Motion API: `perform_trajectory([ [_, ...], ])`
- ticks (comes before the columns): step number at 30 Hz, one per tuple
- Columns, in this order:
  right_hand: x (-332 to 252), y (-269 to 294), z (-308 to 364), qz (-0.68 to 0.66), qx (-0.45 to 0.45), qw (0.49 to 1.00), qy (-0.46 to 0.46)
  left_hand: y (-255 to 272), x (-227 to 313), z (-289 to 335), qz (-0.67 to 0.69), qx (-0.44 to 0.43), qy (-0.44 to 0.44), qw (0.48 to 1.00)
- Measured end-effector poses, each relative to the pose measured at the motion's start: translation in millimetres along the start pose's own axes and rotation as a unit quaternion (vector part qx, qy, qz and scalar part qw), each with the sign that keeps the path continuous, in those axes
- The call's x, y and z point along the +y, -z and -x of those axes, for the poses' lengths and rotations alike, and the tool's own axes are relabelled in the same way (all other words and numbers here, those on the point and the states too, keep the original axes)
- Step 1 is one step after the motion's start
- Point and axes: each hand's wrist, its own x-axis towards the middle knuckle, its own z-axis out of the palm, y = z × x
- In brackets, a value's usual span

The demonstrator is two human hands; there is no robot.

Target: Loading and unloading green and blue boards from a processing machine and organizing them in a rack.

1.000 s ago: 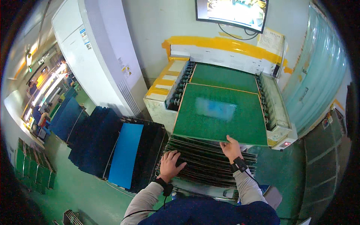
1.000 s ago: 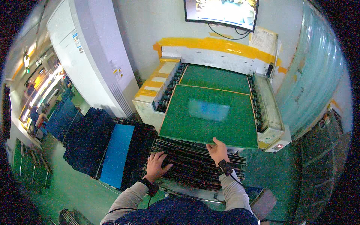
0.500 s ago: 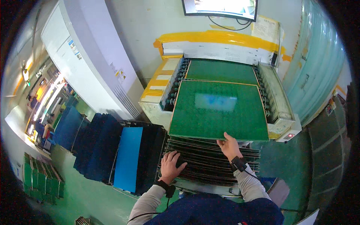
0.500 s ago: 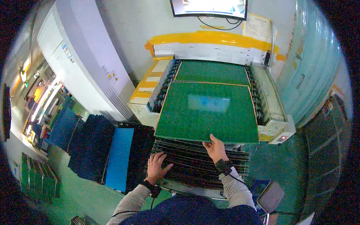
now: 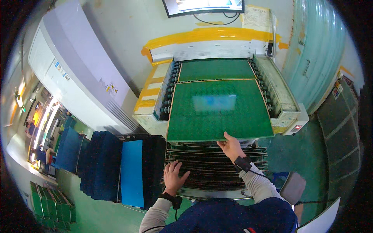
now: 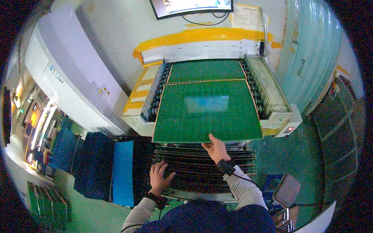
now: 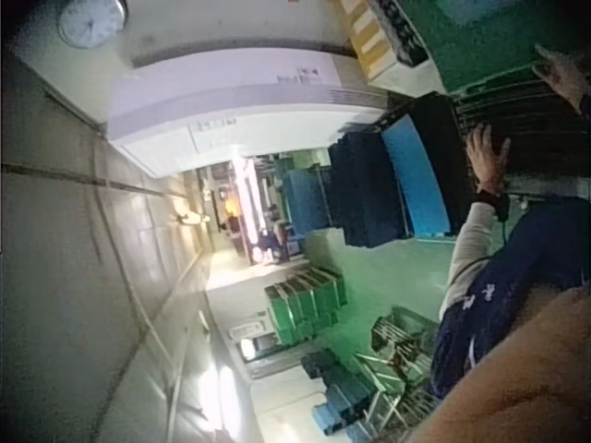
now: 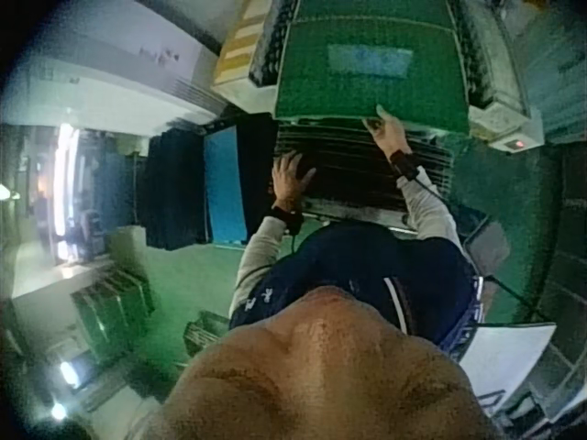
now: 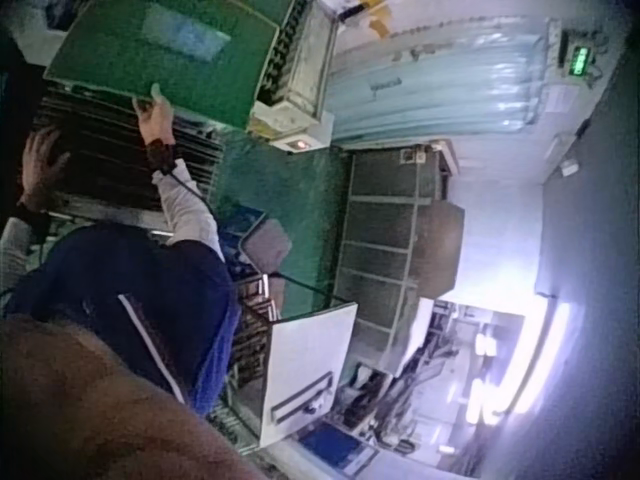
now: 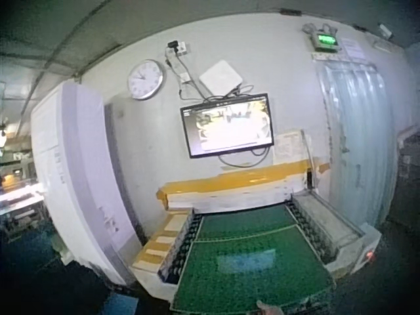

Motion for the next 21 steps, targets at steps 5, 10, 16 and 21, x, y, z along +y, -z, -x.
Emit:
perform_trajectory([
  [5, -0.6, -2.4, 0.5, 0.001, 0.014, 1.0, -0.002, 2.6, 2.8, -1.1, -0.005, -0.006, -0.001, 1.0],
  [10, -6.3, -9.7, 1.3, 0.004, 0.007, 1.0, -0.003, 2.2, 2.7, -1.1, 0.0, -0.006, 0.003, 1.0],
  [16, -4.7, -4.5, -8.1, -0.009, 0.029, 1.0, -0.003, 2.7, 2.7, -2.4, 0.013, -0.009, 0.001, 1.0],
  [21, -4.8, -5.0, -11.9, -0.017, 0.008, 1.0, -0.004, 0.6, 1.1, -0.5, 0.003, -0.007, 0.005, 1.0],
])
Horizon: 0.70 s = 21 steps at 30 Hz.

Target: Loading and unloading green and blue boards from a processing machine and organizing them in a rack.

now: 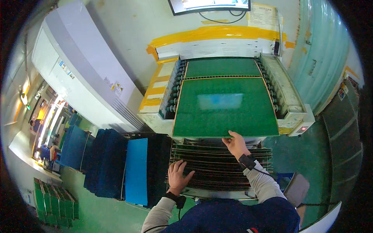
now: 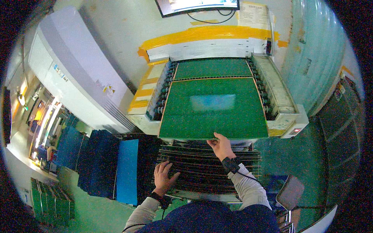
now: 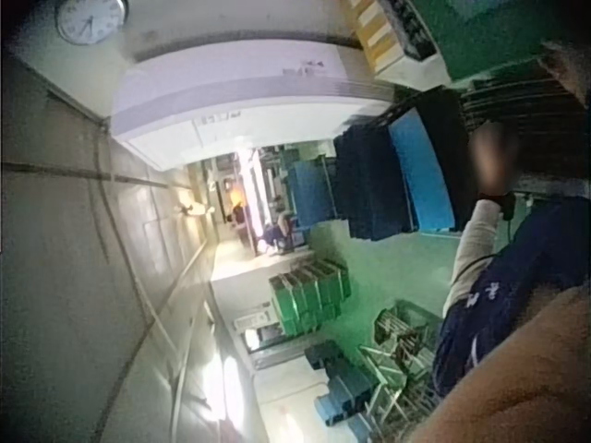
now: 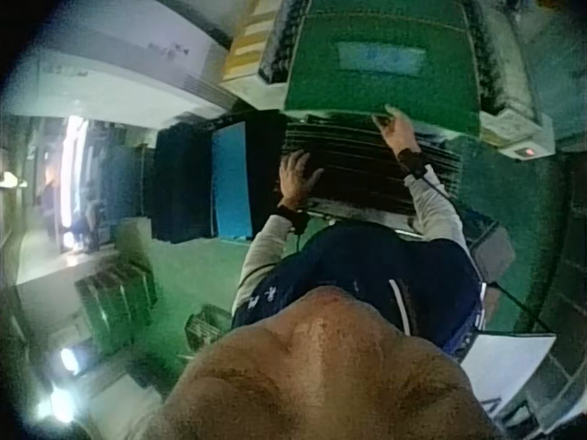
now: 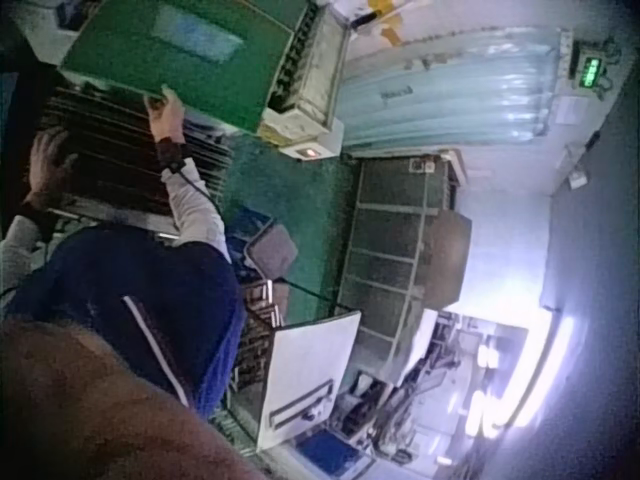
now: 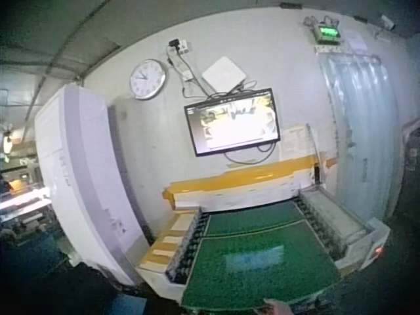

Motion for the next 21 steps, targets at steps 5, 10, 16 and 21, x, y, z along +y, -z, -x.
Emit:
perform_trajectory([
  [5, -1.3, 2.3, -6.2, 0.009, 0.001, 1.0, 0.002, 2.6, 1.9, -0.7, -0.006, 0.005, -0.003, 1.0],
  [10, -5.0, -3.5, -8.6, 0.005, 0.004, 1.0, 0.004, -0.9, -1.6, 0.9, 0.001, 0.004, -0.002, 1.0],
  [16, -7.8, 2.1, -18.2, 0.012, -0.017, 1.0, 0.008, 1.2, 0.4, 0.7, 0.013, 0.011, -0.004, 1.0],
  [21, -9.7, -2.8, -20.8, 0.022, -0.002, 1.0, 0.01, 3.4, 1.2, 0.4, 0.003, 0.009, -0.001, 1.0],
])
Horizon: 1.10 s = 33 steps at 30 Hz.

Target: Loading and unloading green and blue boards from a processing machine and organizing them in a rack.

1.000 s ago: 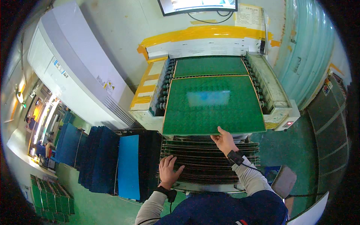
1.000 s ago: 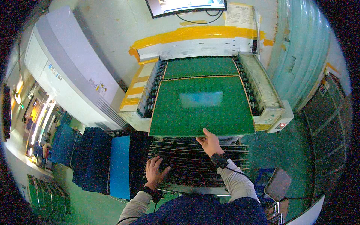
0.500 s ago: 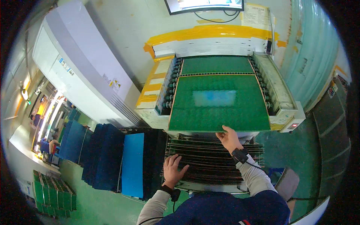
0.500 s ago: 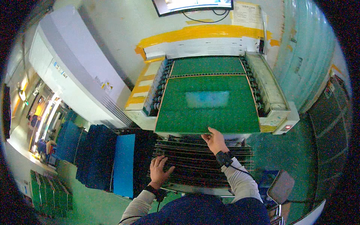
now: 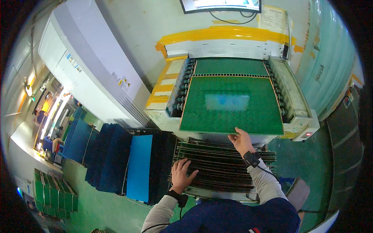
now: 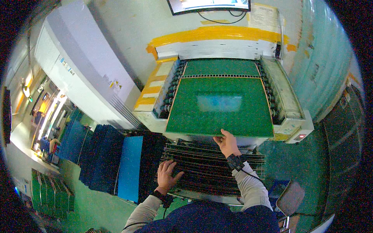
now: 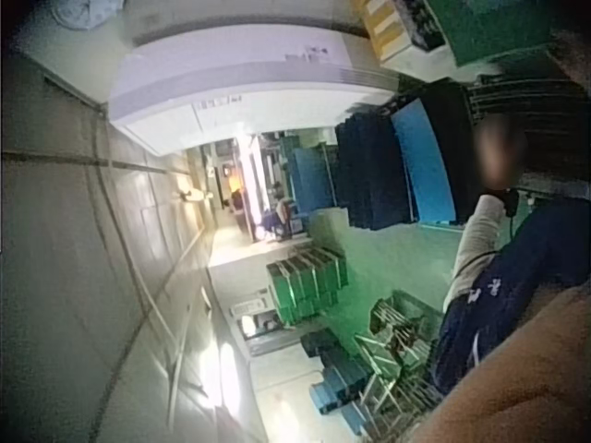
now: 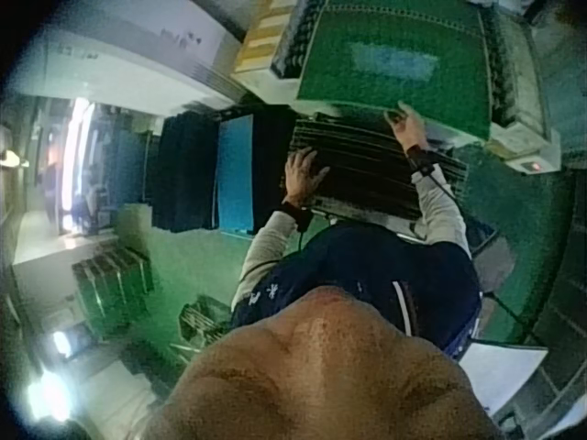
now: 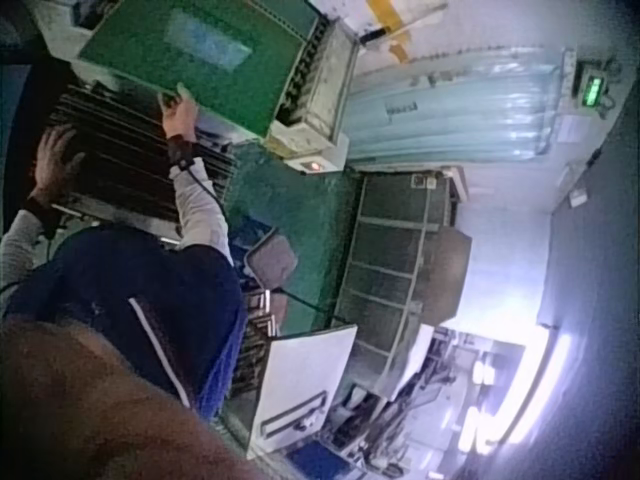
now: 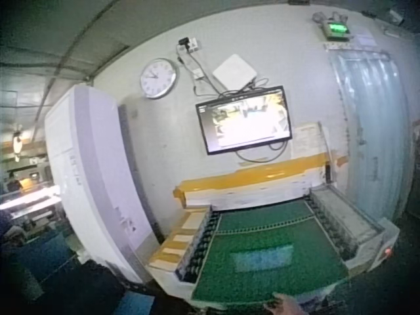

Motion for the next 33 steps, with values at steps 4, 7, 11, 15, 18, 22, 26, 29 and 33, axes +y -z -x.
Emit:
perform_trajectory([
  [4, -3.0, 2.1, -3.9, 0.006, 0.008, 1.0, 0.014, 0.8, 2.1, -1.4, 0.004, 0.001, 0.001, 1.0],
  [7, -3.9, 1.3, -5.5, 0.004, 0.015, 1.0, 0.015, 0.5, 1.1, -0.9, 0.005, 0.001, 0.002, 1.0],
  [11, -4.5, 2.8, -9.7, 0.013, 0.015, 1.0, 0.013, -0.6, 0.6, -0.2, 0.003, -0.002, 0.007, 1.0],
  [15, -7.0, 1.9, -11.8, 0.017, 0.0, 1.0, 0.006, 0.2, 1.5, 0.0, 0.003, -0.008, 0.013, 1.0],
  [18, -9.2, -0.2, -14.6, 0.023, -0.002, 1.0, -0.004, -1.8, -0.9, 0.5, 0.007, -0.005, 0.011, 1.0],
  [22, -12.0, 6.3, -24.0, 0.024, 0.012, 1.0, -0.011, -2.0, 0.4, -2.3, 0.006, -0.007, 0.007, 1.0],
  [26, -13.6, -0.1, -22.1, 0.049, -0.005, 0.999, -0.005, 4.2, 3.3, 0.2, 0.013, -0.007, 0.009, 1.0],
  [29, -10.1, -6.9, -22.7, 0.072, -0.002, 0.997, -0.015, 7.2, 2.3, -0.9, 0.003, 0.014, -0.006, 1.0],
  [33, -20.1, -11.9, -10.3, 0.215, -0.057, 0.971, -0.084, -0.3, 1.2, -2.3, 0.005, 0.0, 0.001, 1.0],
])
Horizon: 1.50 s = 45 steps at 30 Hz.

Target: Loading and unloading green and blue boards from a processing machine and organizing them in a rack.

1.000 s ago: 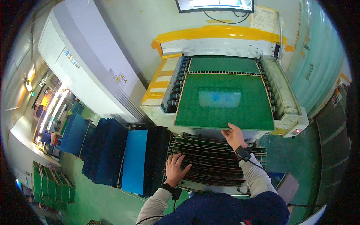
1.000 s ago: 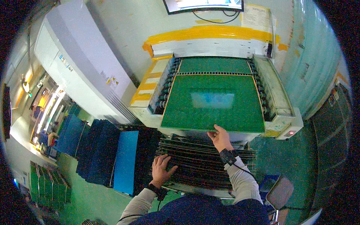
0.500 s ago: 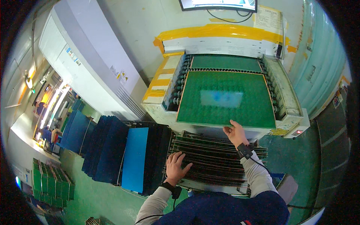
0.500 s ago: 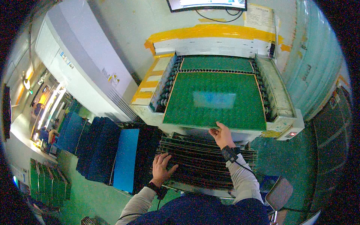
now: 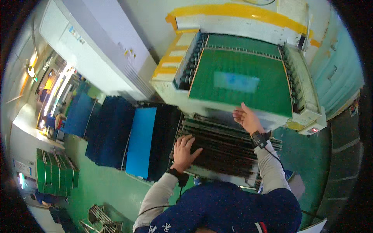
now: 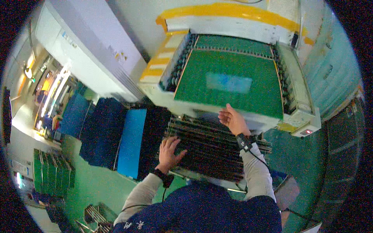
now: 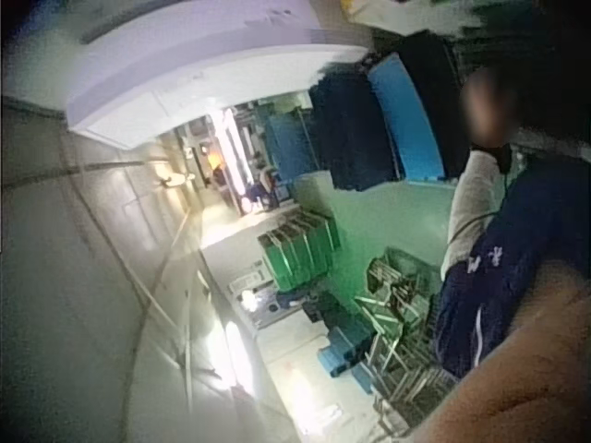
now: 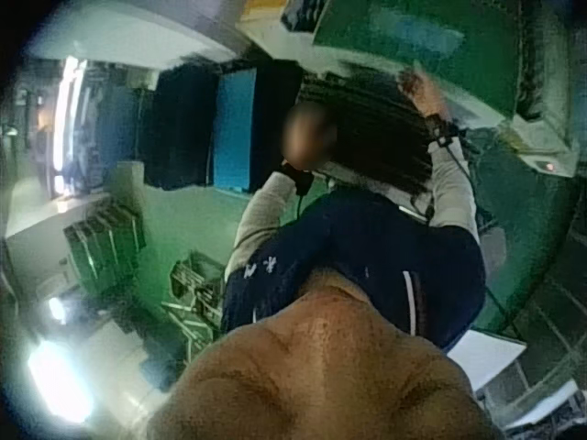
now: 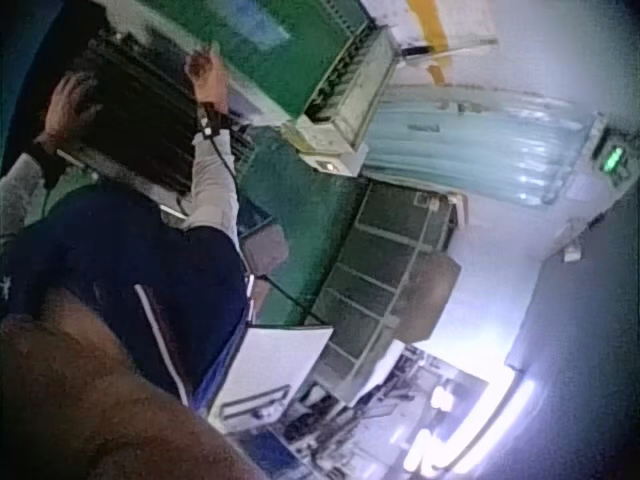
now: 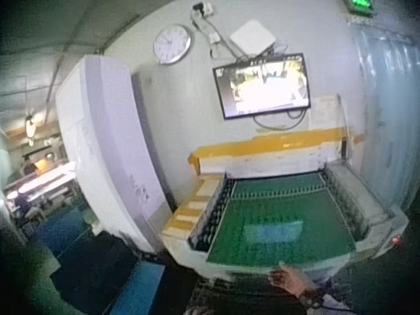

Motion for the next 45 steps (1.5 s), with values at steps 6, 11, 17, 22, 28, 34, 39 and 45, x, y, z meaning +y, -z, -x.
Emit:
perform_trajectory([
  [6, 36.6, 22.9, -7.8, 0.597, -0.041, 0.791, 0.123, -0.2, 0.7, 0.4, -0.002, -0.004, 0.004, 1.0],
  [11, 37.7, 12.3, -2.2, 0.674, -0.056, 0.732, 0.085, -0.2, -3.5, 1.3, -0.004, -0.012, 0.015, 1.0],
  [17, 30.8, 0.0, 0.1, 0.704, -0.082, 0.694, 0.127, 0.1, -7.5, 2.4, 0.019, -0.002, 0.002, 1.0],
  [22, 39.7, -8.1, -3.0, 0.763, -0.033, 0.632, 0.132, 3.7, -13.9, 13.8, 0.023, -0.003, 0.013, 1.0],
  [28, 50.4, 56.6, -35.1, 0.787, -0.012, 0.599, 0.146, -7.8, -15.6, 10.4, 0.065, -0.007, -0.016, 0.998],
  [34, 55.7, 39.2, -42.9, 0.811, -0.037, 0.562, 0.158, -6.1, -20.9, 26.9, 0.053, 0.01, 0.0, 0.999],
  [39, 51.7, 40.2, -44.3, 0.776, -0.059, 0.617, 0.117, -15.9, -23.5, 27.9, 0.065, 0.037, 0.0, 0.997],
  [45, 53.4, 49.1, -57.1, 0.809, -0.034, 0.571, 0.136, -11.5, -21.6, 26.2, 0.075, 0.041, -0.008, 0.996],
])
